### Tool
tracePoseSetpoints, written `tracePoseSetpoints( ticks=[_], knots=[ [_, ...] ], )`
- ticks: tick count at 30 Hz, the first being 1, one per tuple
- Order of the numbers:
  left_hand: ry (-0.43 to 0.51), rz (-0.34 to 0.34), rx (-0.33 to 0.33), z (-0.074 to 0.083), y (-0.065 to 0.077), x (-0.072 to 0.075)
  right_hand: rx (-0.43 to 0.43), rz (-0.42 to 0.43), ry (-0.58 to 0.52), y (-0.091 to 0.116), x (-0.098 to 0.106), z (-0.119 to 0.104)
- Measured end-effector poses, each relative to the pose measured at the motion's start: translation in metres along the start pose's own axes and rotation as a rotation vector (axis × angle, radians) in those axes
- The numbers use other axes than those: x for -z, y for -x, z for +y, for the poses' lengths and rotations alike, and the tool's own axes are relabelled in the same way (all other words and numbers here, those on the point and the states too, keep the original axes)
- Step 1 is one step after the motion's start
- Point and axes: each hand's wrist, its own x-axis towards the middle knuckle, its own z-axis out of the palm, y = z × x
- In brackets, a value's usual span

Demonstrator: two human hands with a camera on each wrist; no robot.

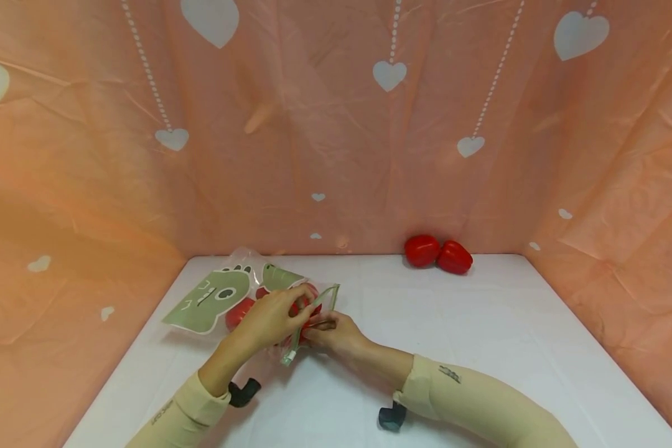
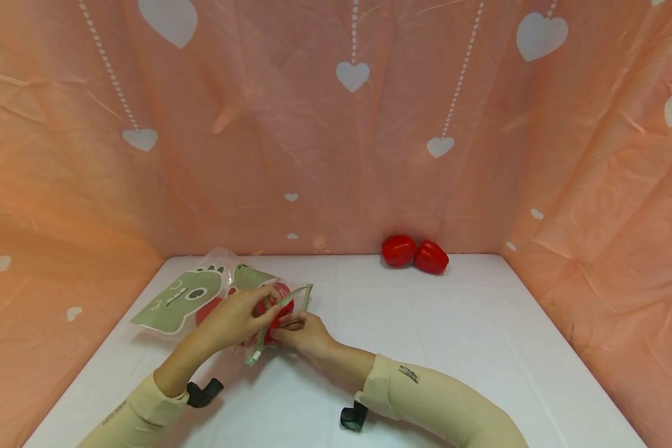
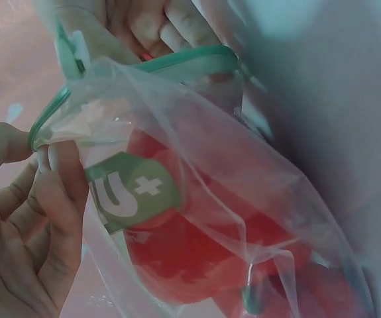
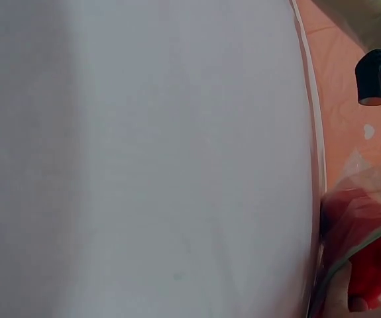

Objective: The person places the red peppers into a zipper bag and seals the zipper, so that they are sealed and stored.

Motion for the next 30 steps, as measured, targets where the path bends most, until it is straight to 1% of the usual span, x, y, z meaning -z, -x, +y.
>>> tracePoseSetpoints(
  ticks=[4, 7, 12, 15, 18, 23, 30],
  knots=[
    [0.001, -0.003, 0.012, -0.002, 0.001, 0.000, -0.018, -0.008, 0.005, -0.003, -0.001, 0.000],
    [0.015, -0.017, 0.026, -0.004, 0.003, -0.001, -0.027, -0.025, 0.002, -0.004, 0.000, 0.000],
    [0.033, -0.031, 0.054, -0.009, 0.005, -0.002, -0.008, -0.059, 0.006, -0.002, 0.008, -0.001],
    [0.051, -0.037, 0.068, -0.013, 0.006, -0.003, 0.003, -0.060, 0.004, 0.002, 0.015, -0.004],
    [0.072, -0.040, 0.085, -0.018, 0.008, -0.005, -0.004, -0.037, 0.008, 0.005, 0.021, -0.007],
    [0.087, -0.030, 0.098, -0.021, 0.009, -0.006, -0.004, 0.028, 0.065, 0.008, 0.034, -0.010],
    [0.081, -0.037, 0.141, -0.020, 0.009, -0.007, 0.058, 0.112, 0.197, 0.013, 0.060, -0.015]
  ],
)
